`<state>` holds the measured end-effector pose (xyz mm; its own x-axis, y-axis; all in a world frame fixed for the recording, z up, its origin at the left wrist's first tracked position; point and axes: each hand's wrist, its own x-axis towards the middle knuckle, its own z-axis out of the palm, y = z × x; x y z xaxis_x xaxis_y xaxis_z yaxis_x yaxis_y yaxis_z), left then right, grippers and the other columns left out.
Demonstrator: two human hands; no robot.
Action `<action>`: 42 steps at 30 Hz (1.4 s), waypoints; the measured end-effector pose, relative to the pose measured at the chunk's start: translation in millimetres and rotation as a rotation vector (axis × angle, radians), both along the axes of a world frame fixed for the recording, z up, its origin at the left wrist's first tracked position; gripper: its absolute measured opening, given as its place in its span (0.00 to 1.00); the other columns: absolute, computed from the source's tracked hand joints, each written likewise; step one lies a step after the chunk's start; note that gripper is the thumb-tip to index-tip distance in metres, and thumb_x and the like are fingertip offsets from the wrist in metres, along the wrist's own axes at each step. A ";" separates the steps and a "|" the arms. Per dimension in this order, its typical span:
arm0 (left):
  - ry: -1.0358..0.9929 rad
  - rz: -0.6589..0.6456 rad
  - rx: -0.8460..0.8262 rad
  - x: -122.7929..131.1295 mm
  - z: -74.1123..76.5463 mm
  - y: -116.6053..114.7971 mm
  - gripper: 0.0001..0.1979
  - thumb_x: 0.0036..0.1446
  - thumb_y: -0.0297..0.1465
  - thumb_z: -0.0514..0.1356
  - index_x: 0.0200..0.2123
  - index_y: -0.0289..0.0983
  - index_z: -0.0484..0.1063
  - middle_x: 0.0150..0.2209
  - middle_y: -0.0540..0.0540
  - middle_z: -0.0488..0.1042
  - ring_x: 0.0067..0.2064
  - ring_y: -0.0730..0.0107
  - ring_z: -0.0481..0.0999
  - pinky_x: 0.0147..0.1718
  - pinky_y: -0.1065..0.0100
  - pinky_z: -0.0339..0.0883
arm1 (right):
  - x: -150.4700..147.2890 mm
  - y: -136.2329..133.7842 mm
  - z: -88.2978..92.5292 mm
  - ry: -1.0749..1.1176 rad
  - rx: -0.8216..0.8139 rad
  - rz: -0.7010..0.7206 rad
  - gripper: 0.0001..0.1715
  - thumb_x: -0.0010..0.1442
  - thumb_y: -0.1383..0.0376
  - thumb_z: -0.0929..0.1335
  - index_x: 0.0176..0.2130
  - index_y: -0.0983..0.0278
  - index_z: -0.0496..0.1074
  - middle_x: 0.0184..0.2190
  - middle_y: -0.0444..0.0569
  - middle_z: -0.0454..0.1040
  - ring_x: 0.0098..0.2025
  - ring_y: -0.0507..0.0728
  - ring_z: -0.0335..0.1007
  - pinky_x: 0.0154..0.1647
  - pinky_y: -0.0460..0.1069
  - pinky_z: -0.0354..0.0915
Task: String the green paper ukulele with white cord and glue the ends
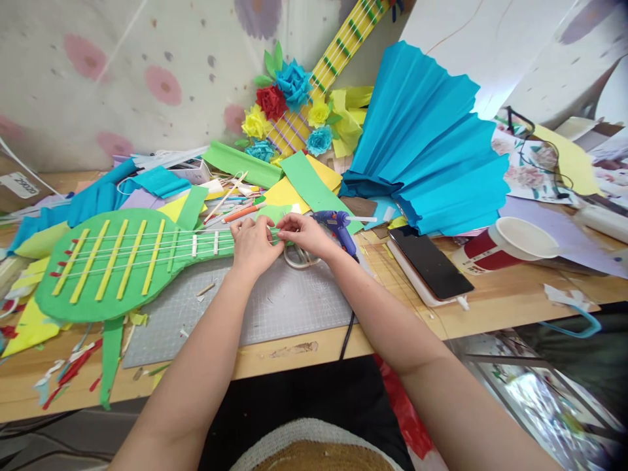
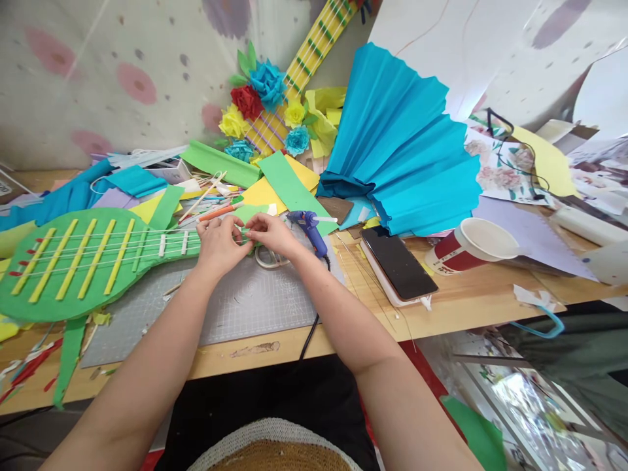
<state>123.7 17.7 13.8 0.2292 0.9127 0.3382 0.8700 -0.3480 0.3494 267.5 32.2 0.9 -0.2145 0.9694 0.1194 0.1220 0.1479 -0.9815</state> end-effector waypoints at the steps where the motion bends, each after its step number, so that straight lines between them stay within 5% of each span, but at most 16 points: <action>1: 0.006 0.001 -0.006 0.5 -0.4 0.7 0.14 0.48 0.35 0.61 0.39 0.40 0.66 0.26 0.49 0.74 0.43 0.53 0.71 0.48 0.53 0.51 | -0.6 -0.2 -0.2 0.014 -0.012 -0.003 0.10 0.46 0.65 0.71 0.30 0.62 0.67 0.23 0.40 0.69 0.27 0.50 0.65 0.31 0.47 0.64; 24: 0.103 0.060 0.038 21.1 -9.6 -6.4 0.12 0.53 0.32 0.53 0.41 0.37 0.66 0.37 0.39 0.75 0.47 0.50 0.67 0.49 0.51 0.50 | 1.0 0.5 -1.1 -0.099 -0.011 -0.056 0.05 0.47 0.70 0.70 0.28 0.64 0.70 0.24 0.41 0.73 0.29 0.50 0.70 0.34 0.46 0.65; 35: 0.038 0.098 0.055 21.1 -13.6 -4.9 0.14 0.49 0.26 0.55 0.42 0.38 0.64 0.36 0.41 0.74 0.47 0.52 0.68 0.51 0.52 0.50 | 2.6 -13.6 13.2 -0.725 0.423 -0.108 0.07 0.56 0.69 0.67 0.37 0.62 0.73 0.33 0.46 0.77 0.38 0.55 0.69 0.39 0.48 0.59; 42: -0.046 0.078 0.139 16.4 -16.0 -4.9 0.11 0.51 0.27 0.56 0.40 0.39 0.64 0.34 0.46 0.76 0.45 0.54 0.69 0.51 0.52 0.49 | 7.2 -6.4 5.2 -0.711 0.447 -0.172 0.09 0.58 0.69 0.66 0.41 0.62 0.70 0.33 0.46 0.76 0.38 0.55 0.68 0.39 0.48 0.59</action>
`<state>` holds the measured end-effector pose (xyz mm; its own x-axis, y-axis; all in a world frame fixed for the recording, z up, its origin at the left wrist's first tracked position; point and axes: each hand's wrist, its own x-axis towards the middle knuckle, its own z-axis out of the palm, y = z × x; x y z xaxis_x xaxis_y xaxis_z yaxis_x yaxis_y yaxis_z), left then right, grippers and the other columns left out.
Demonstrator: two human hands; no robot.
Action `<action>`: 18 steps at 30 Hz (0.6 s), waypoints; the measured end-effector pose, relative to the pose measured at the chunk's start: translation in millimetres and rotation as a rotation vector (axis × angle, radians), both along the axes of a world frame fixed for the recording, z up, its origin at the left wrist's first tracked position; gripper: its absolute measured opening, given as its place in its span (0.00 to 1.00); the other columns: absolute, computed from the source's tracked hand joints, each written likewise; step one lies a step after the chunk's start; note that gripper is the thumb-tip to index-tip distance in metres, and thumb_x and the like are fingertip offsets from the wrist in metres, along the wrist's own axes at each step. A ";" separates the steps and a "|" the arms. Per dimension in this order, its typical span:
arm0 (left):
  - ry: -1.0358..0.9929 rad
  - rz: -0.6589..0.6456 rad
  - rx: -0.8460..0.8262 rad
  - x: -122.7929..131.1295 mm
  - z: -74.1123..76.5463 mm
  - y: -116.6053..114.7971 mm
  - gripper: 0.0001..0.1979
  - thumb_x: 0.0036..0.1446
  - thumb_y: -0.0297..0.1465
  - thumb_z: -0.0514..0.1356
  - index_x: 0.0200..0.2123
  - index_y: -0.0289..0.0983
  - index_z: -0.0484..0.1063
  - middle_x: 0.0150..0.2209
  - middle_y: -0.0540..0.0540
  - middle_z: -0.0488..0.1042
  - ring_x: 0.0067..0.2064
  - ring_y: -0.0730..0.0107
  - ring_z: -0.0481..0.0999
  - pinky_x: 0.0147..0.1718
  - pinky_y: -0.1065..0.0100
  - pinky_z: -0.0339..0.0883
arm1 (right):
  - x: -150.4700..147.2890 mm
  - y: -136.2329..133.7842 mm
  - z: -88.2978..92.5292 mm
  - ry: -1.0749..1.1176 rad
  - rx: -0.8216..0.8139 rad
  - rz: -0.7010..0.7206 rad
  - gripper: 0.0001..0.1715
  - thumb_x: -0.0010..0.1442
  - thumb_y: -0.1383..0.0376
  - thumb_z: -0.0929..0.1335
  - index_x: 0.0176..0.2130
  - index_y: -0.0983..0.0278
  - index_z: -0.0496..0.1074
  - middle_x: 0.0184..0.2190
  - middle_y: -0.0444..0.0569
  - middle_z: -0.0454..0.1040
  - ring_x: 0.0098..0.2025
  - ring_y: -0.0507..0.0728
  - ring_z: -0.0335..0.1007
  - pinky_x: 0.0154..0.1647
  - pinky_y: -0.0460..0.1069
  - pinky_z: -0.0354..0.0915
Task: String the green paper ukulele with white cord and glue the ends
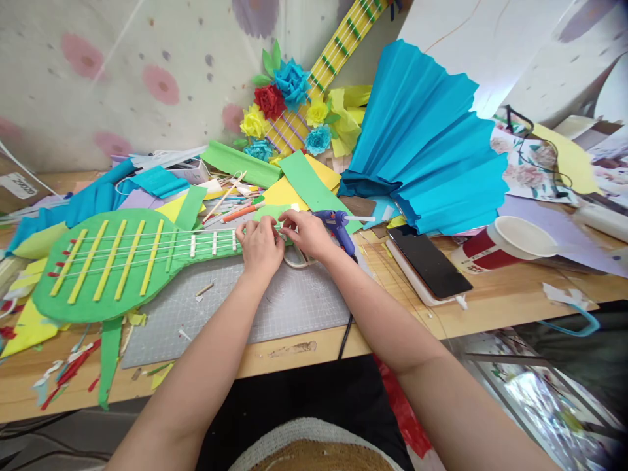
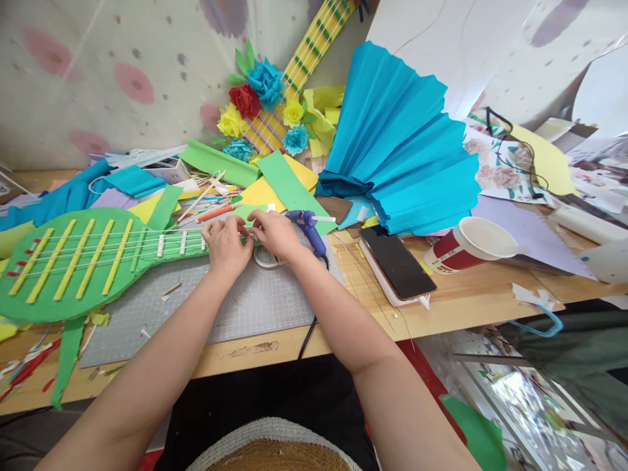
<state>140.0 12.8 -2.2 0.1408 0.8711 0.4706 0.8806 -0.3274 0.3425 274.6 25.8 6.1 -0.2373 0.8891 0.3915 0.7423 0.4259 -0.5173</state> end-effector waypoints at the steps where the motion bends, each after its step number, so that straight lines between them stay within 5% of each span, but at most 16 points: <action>1: -0.001 -0.002 0.012 -1.3 -0.4 0.3 0.10 0.51 0.27 0.56 0.39 0.39 0.65 0.33 0.46 0.76 0.44 0.55 0.69 0.51 0.52 0.50 | -0.8 0.8 -1.4 0.022 -0.009 -0.013 0.09 0.58 0.69 0.66 0.41 0.62 0.69 0.33 0.46 0.76 0.37 0.55 0.68 0.39 0.48 0.59; 5: 0.052 -0.028 0.078 -6.7 -2.2 1.2 0.03 0.55 0.29 0.55 0.33 0.40 0.68 0.32 0.45 0.77 0.43 0.55 0.69 0.50 0.51 0.50 | -5.6 2.6 -5.8 0.052 -0.034 -0.036 0.09 0.58 0.69 0.66 0.41 0.61 0.68 0.33 0.45 0.75 0.37 0.55 0.68 0.39 0.49 0.60; 18: 0.036 -0.051 0.084 -11.5 -3.6 5.1 0.07 0.54 0.34 0.58 0.26 0.41 0.73 0.33 0.46 0.76 0.44 0.55 0.67 0.51 0.49 0.50 | -4.7 3.4 -11.5 0.028 0.037 -0.009 0.12 0.57 0.71 0.63 0.42 0.62 0.69 0.39 0.49 0.73 0.43 0.57 0.66 0.42 0.50 0.61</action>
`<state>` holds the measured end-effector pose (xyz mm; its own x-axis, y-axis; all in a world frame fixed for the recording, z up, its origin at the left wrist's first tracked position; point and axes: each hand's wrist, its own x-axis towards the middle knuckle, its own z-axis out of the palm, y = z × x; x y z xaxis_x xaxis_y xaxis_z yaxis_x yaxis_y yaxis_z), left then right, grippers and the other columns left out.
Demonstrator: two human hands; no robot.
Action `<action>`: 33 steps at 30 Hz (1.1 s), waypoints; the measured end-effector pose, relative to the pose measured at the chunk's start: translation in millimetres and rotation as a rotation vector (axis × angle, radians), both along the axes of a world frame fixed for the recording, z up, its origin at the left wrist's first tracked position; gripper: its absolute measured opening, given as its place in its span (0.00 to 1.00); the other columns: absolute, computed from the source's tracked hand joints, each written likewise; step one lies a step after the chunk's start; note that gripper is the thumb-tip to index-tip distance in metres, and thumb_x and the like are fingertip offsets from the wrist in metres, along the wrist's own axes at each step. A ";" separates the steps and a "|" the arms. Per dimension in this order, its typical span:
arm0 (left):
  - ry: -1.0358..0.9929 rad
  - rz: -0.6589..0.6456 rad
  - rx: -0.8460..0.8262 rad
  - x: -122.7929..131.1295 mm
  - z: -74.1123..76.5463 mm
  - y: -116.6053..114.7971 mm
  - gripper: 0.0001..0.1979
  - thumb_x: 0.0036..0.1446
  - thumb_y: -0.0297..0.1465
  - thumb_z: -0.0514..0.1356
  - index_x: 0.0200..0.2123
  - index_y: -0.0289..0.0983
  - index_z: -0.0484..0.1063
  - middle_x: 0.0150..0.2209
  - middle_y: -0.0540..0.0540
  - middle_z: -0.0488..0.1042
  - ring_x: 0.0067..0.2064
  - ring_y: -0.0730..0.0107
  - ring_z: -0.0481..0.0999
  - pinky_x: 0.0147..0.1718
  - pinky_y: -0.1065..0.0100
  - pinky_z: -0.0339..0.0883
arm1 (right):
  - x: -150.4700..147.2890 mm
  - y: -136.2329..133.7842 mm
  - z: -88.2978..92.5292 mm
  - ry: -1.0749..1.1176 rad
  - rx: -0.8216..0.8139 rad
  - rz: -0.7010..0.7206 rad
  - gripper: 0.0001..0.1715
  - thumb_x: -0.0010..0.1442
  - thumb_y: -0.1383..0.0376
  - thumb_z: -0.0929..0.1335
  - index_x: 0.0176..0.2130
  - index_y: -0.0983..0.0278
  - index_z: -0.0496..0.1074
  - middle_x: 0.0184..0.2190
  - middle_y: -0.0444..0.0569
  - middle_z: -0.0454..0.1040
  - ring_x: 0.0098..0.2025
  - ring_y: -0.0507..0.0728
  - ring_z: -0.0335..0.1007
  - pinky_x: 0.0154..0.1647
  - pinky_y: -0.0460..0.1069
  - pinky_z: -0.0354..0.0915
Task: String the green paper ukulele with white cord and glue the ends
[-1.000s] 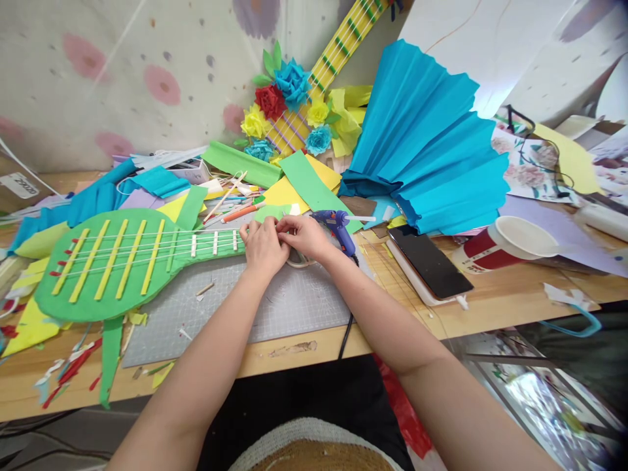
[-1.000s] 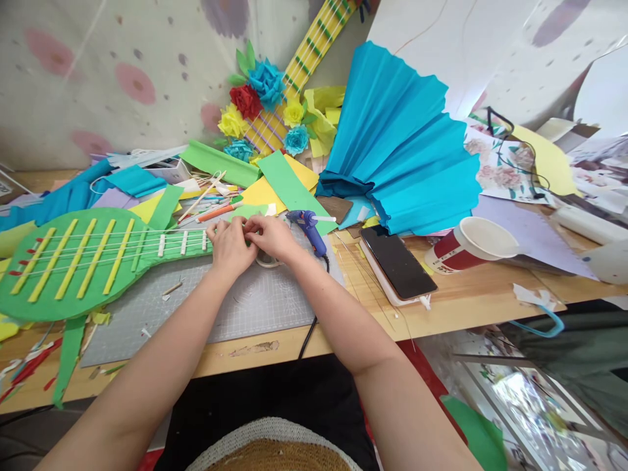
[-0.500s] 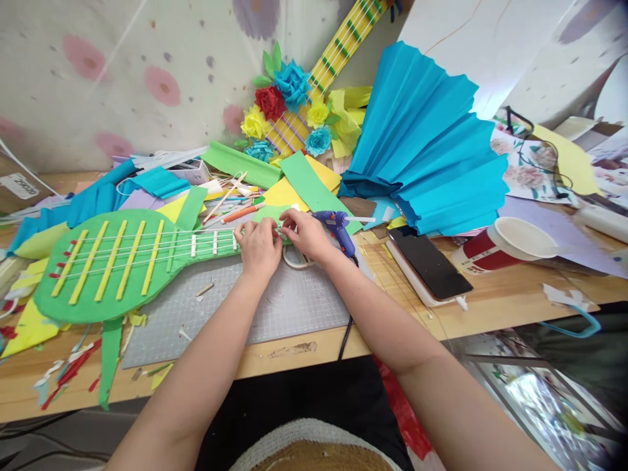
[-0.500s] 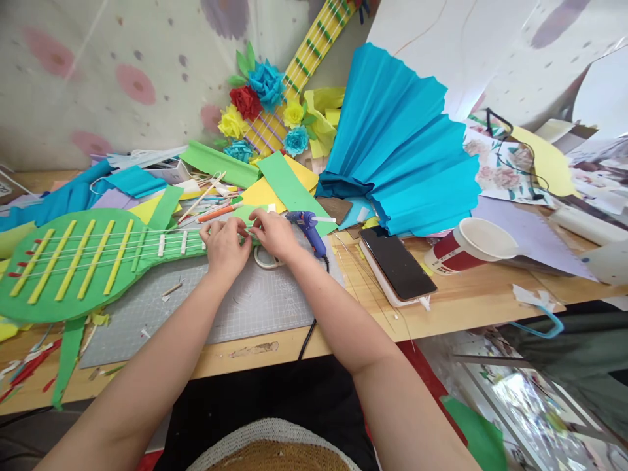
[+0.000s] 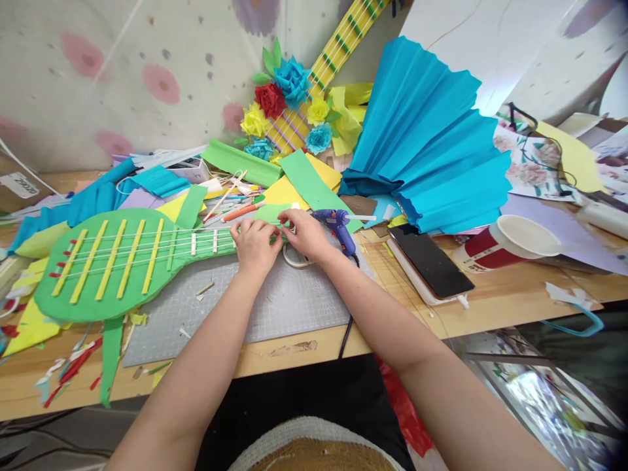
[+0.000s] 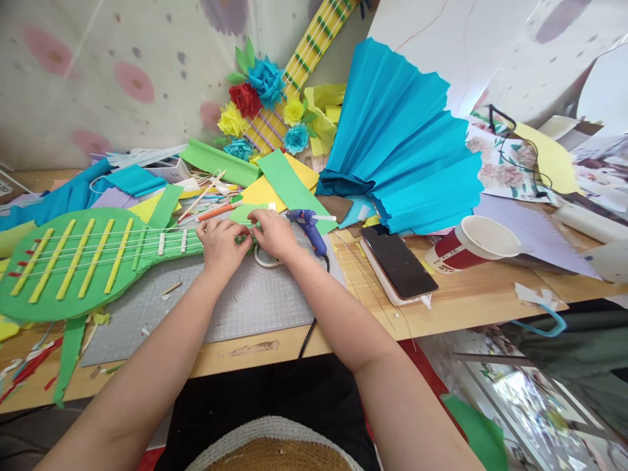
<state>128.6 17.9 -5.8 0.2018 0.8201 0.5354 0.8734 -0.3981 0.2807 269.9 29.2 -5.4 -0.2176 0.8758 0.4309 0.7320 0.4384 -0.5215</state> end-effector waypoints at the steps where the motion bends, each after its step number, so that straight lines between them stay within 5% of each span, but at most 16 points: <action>1: -0.011 0.008 -0.016 0.7 0.3 0.3 0.06 0.53 0.33 0.59 0.26 0.41 0.73 0.33 0.46 0.76 0.44 0.55 0.67 0.51 0.50 0.50 | 1.7 -1.1 0.1 0.011 0.027 0.003 0.12 0.56 0.71 0.63 0.41 0.63 0.69 0.41 0.50 0.72 0.44 0.57 0.65 0.43 0.50 0.61; 9: -0.123 0.076 -0.114 2.8 0.8 2.0 0.02 0.46 0.33 0.63 0.24 0.42 0.74 0.41 0.46 0.74 0.50 0.53 0.65 0.54 0.48 0.50 | 13.2 -11.5 -1.5 0.019 0.032 0.045 0.05 0.55 0.68 0.66 0.31 0.62 0.73 0.41 0.49 0.69 0.47 0.56 0.64 0.46 0.50 0.61; 33: -0.162 0.063 -0.202 0.6 0.3 5.2 0.04 0.50 0.32 0.60 0.25 0.41 0.73 0.43 0.46 0.74 0.53 0.53 0.65 0.61 0.46 0.41 | 9.0 -15.7 7.2 -0.160 0.015 0.025 0.10 0.60 0.63 0.66 0.34 0.61 0.78 0.40 0.48 0.74 0.47 0.57 0.62 0.39 0.51 0.62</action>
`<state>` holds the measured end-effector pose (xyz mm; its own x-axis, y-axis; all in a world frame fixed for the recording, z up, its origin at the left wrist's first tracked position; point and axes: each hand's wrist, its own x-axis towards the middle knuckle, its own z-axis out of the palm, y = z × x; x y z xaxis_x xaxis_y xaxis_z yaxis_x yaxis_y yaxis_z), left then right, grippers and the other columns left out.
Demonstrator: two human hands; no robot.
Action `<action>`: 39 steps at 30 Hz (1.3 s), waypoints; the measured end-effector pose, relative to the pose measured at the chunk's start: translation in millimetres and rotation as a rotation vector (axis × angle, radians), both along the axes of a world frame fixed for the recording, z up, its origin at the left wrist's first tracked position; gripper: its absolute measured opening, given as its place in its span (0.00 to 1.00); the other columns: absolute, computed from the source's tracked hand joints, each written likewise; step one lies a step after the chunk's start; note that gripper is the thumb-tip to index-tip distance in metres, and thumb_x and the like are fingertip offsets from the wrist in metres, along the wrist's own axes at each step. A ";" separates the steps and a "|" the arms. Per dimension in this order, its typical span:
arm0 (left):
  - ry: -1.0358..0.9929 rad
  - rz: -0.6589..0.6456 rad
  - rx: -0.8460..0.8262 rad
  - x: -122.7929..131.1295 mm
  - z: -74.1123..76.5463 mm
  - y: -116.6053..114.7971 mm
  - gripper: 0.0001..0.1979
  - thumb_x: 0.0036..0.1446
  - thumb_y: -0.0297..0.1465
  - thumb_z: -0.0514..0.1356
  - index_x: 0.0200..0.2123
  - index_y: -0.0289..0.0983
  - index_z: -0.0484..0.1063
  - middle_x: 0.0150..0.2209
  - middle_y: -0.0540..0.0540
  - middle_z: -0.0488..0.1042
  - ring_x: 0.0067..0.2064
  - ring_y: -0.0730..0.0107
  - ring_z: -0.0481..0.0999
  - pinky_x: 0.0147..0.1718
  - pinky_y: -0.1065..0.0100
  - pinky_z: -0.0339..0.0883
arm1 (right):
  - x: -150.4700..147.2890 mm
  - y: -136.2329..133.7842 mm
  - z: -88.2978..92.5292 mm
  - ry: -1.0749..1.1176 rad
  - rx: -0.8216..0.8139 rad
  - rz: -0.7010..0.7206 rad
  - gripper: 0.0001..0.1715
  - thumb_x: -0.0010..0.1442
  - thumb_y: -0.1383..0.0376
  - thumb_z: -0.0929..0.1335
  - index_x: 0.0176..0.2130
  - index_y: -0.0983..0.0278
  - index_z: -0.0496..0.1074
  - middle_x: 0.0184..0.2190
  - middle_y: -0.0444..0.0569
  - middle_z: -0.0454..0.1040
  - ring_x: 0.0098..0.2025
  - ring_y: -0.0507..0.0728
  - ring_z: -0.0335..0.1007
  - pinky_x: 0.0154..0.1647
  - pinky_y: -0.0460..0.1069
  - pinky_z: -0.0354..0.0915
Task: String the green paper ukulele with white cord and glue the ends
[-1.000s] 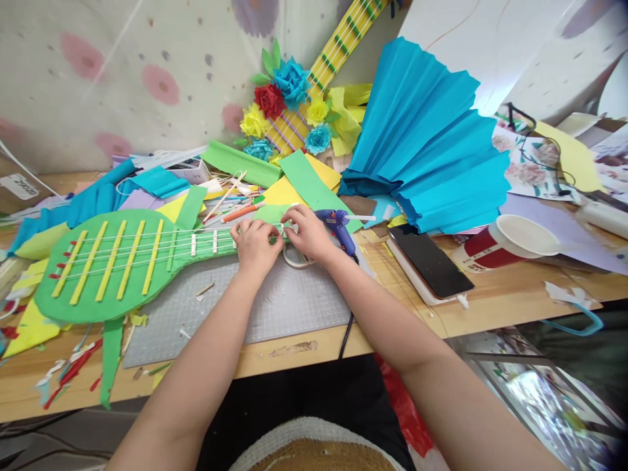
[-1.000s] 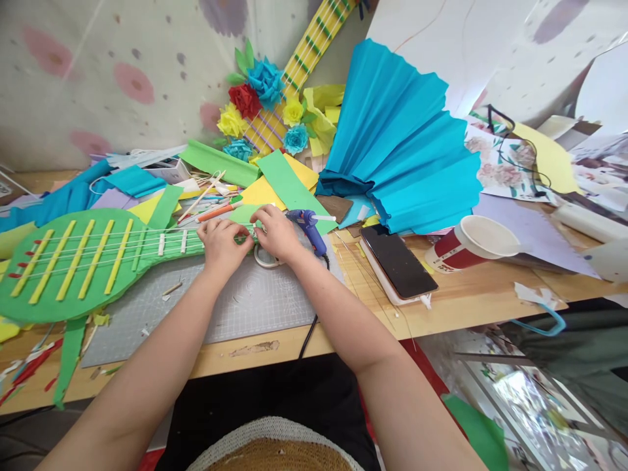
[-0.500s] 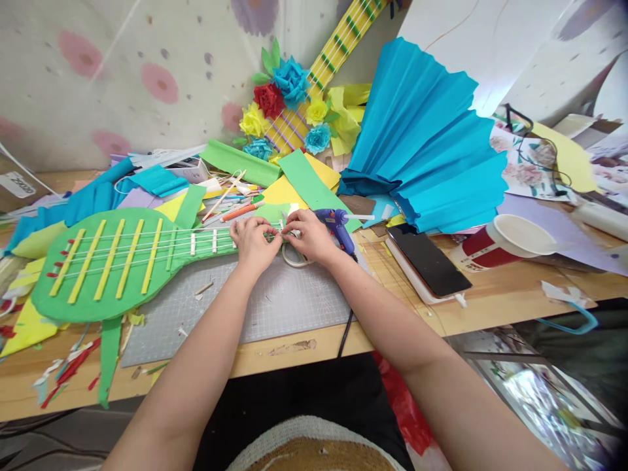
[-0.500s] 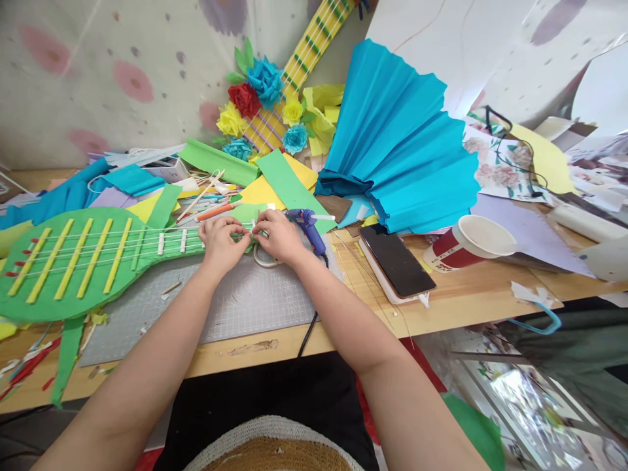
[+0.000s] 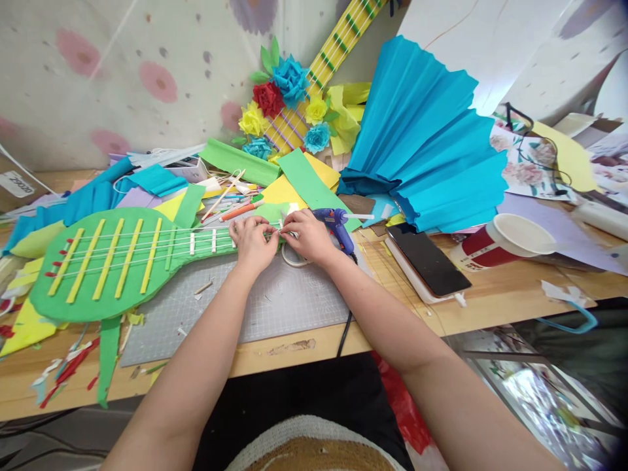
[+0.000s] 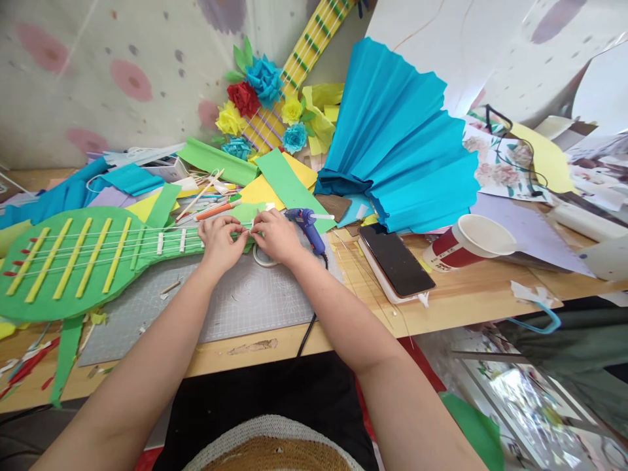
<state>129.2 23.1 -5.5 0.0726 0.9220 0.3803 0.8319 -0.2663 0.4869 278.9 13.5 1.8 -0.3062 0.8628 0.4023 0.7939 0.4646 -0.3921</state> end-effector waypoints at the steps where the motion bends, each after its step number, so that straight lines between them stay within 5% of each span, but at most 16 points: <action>1: 0.001 -0.002 0.004 -0.1 -0.6 0.2 0.04 0.51 0.32 0.60 0.25 0.41 0.73 0.43 0.46 0.74 0.53 0.53 0.65 0.61 0.46 0.41 | -0.5 0.0 0.2 -0.005 0.000 -0.001 0.10 0.60 0.63 0.66 0.34 0.61 0.78 0.40 0.49 0.74 0.47 0.57 0.62 0.39 0.51 0.62; 20: -0.001 0.003 0.013 -0.7 -3.1 0.5 0.05 0.51 0.32 0.60 0.24 0.41 0.72 0.43 0.46 0.73 0.52 0.54 0.65 0.61 0.45 0.41 | 2.8 -3.5 4.6 -0.033 0.022 -0.084 0.10 0.60 0.64 0.64 0.34 0.62 0.76 0.41 0.50 0.73 0.45 0.58 0.61 0.31 0.49 0.59; 39: 0.031 -0.010 0.011 -1.2 -2.4 -0.5 0.05 0.53 0.32 0.59 0.27 0.41 0.73 0.44 0.45 0.73 0.53 0.53 0.64 0.62 0.45 0.41 | 3.8 -0.4 0.1 0.064 0.046 -0.080 0.07 0.58 0.65 0.66 0.36 0.62 0.74 0.43 0.50 0.72 0.48 0.57 0.63 0.39 0.49 0.61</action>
